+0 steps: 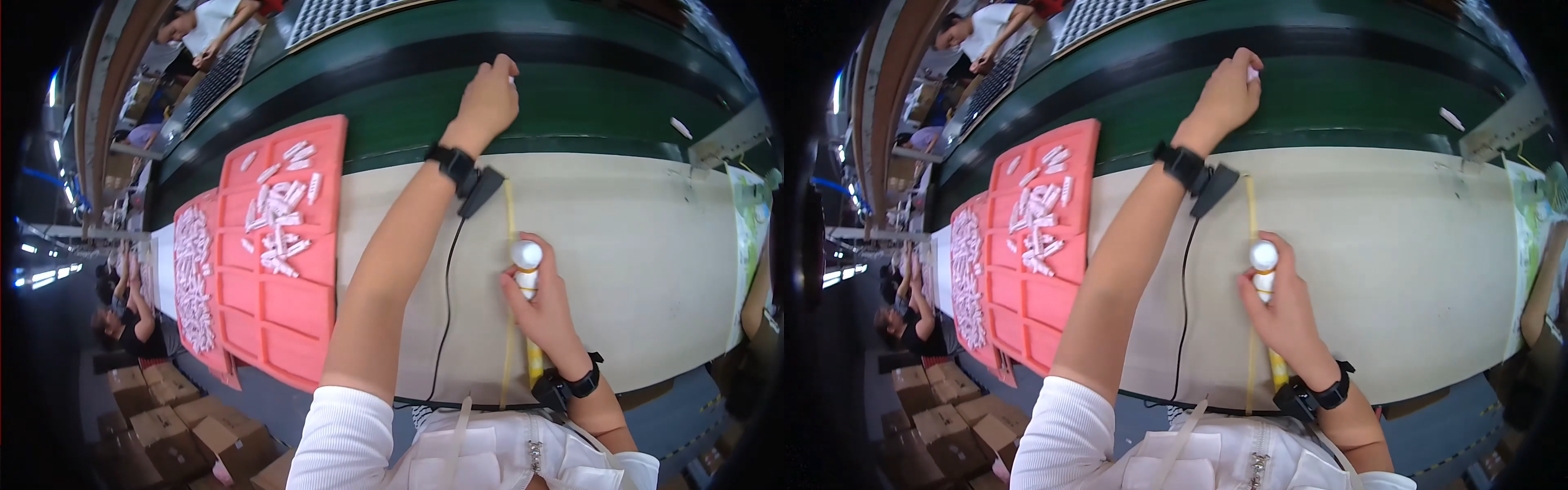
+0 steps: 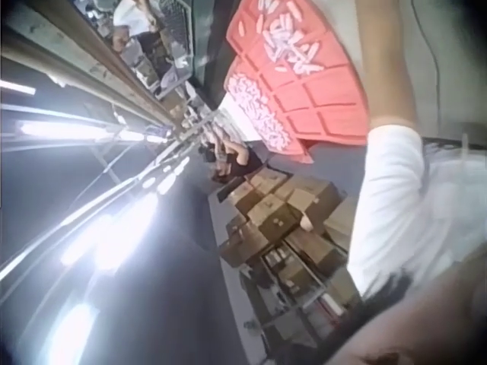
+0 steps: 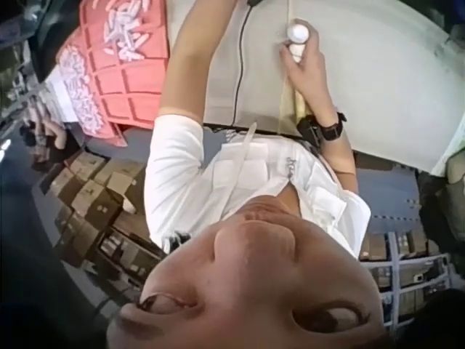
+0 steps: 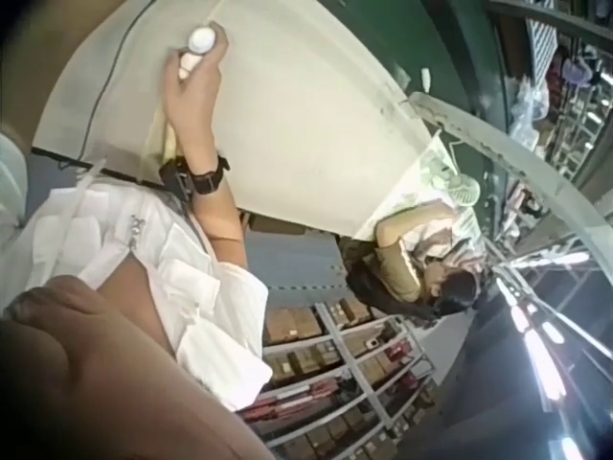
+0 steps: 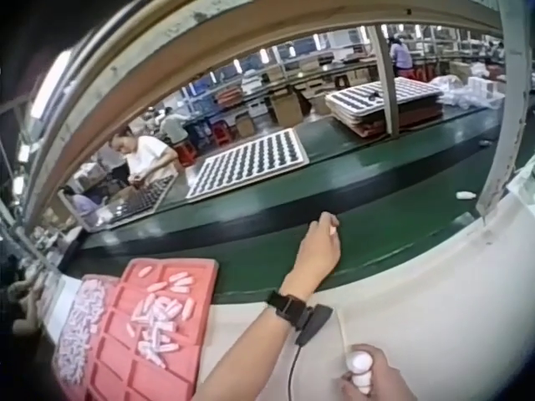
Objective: The person picks up a white component from a tray, presses it against a handheld device, and then places it onto a conveyor belt.
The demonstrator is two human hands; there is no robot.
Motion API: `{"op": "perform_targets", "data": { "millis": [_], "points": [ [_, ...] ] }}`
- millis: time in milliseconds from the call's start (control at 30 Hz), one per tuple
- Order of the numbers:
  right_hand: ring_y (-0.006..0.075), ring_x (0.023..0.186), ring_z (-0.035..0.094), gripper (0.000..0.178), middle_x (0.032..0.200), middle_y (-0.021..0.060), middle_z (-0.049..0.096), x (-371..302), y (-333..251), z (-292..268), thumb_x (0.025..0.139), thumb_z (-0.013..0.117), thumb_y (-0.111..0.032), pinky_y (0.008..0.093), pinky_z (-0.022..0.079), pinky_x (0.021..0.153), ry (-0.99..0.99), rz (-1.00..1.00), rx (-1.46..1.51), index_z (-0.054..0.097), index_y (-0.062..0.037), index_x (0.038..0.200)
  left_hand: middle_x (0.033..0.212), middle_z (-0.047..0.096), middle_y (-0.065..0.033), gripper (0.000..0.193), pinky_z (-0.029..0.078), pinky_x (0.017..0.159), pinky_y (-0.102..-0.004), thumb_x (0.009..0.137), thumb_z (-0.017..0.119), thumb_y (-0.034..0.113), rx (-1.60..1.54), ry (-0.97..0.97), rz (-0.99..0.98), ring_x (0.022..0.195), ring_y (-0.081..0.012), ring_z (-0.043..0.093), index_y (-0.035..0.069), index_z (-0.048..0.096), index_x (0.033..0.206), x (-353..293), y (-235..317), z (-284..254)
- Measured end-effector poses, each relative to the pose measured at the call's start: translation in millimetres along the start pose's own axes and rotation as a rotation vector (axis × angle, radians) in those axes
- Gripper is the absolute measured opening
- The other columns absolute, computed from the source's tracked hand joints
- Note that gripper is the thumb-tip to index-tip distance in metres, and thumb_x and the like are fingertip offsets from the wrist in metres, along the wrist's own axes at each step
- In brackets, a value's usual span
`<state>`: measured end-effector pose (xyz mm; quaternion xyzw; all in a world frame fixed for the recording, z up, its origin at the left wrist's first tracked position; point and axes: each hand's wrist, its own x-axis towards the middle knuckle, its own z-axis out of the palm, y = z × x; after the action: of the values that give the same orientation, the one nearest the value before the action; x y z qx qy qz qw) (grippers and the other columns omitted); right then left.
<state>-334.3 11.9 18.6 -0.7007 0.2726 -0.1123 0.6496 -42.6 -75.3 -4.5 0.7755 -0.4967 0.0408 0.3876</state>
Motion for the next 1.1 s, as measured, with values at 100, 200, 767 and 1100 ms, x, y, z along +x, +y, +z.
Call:
{"op": "perform_targets", "data": {
  "millis": [100,200,767,1100],
  "points": [
    [0.0097,0.08,0.06,0.055,0.092,0.0031,0.065,-1,0,0,0.097,0.065,-0.009,0.027,0.049,0.071,0.004,0.021,-0.021,0.04,-0.0099,0.146,0.101,0.064,-0.0236,0.041,0.054,0.076,-0.0492,0.091,0.06,-0.001,-0.177,-0.052,-0.051,0.09,-0.0416,0.068,0.007,0.049,0.129,-60,26,-47],
    [0.0093,0.076,0.058,0.053,0.092,0.0031,0.064,-2,3,2,0.099,0.064,-0.011,0.0267,0.048,0.069,0.005,-0.039,-0.041,0.04,-0.0093,0.146,0.092,0.066,-0.0184,0.034,0.055,0.07,-0.0402,0.088,0.069,0.001,-0.315,-0.042,-0.204,0.08,-0.0311,0.067,0.003,0.06,0.12,-132,45,-76],
    [0.0115,0.064,0.056,0.045,0.096,0.008,0.067,-7,-13,8,0.107,0.048,-0.015,0.0265,0.046,0.062,-0.183,-0.028,-0.196,0.035,-0.0072,0.149,0.081,0.065,-0.0025,0.02,0.044,0.074,-0.036,0.07,0.085,0.007,-0.14,0.107,-0.15,0.076,-0.0217,0.059,0.008,0.078,0.088,-257,72,-84],
    [0.011,0.068,0.058,0.043,0.1,0.0106,0.066,-1,-2,26,0.107,0.048,-0.014,0.0265,0.047,0.063,-0.09,-0.197,-0.328,0.037,-0.005,0.147,0.076,0.063,-0.0019,0.018,0.043,0.07,-0.0363,0.069,0.083,0.005,-0.141,0.102,-0.099,0.074,-0.0215,0.059,0.007,0.078,0.086,-258,68,-84]
  ]
}}
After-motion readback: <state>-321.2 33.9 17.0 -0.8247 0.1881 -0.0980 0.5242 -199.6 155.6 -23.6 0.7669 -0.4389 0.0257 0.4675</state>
